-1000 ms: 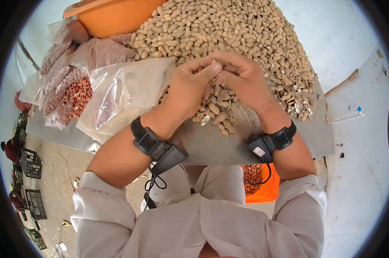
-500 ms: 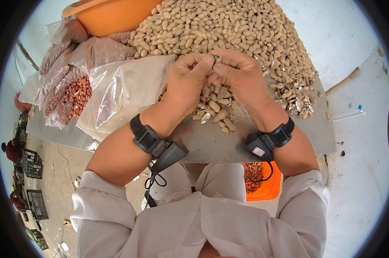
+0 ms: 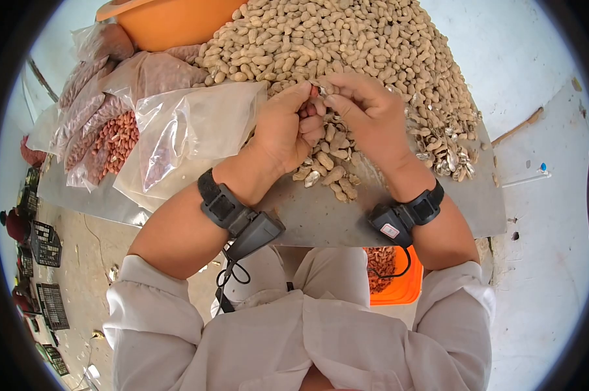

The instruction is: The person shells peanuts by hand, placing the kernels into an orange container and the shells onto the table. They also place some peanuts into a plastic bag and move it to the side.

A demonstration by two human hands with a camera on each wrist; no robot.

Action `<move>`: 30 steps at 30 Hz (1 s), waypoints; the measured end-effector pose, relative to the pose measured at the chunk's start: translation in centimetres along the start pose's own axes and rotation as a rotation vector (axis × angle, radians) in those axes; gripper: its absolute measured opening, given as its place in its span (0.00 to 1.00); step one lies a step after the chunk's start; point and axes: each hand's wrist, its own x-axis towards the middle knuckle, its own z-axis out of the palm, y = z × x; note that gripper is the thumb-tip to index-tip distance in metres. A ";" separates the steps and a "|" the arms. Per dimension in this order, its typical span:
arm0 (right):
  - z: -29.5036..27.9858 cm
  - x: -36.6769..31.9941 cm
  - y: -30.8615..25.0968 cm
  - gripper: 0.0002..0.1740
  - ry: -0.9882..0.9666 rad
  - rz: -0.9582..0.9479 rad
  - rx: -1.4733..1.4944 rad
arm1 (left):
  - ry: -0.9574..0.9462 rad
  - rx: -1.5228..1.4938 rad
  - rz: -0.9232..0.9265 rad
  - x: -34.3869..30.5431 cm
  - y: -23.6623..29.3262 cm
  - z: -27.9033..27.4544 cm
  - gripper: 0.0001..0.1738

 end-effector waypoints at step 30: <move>-1.7 0.5 0.7 0.11 0.006 0.065 0.061 | -0.017 0.284 0.012 -0.2 0.5 -0.1 0.10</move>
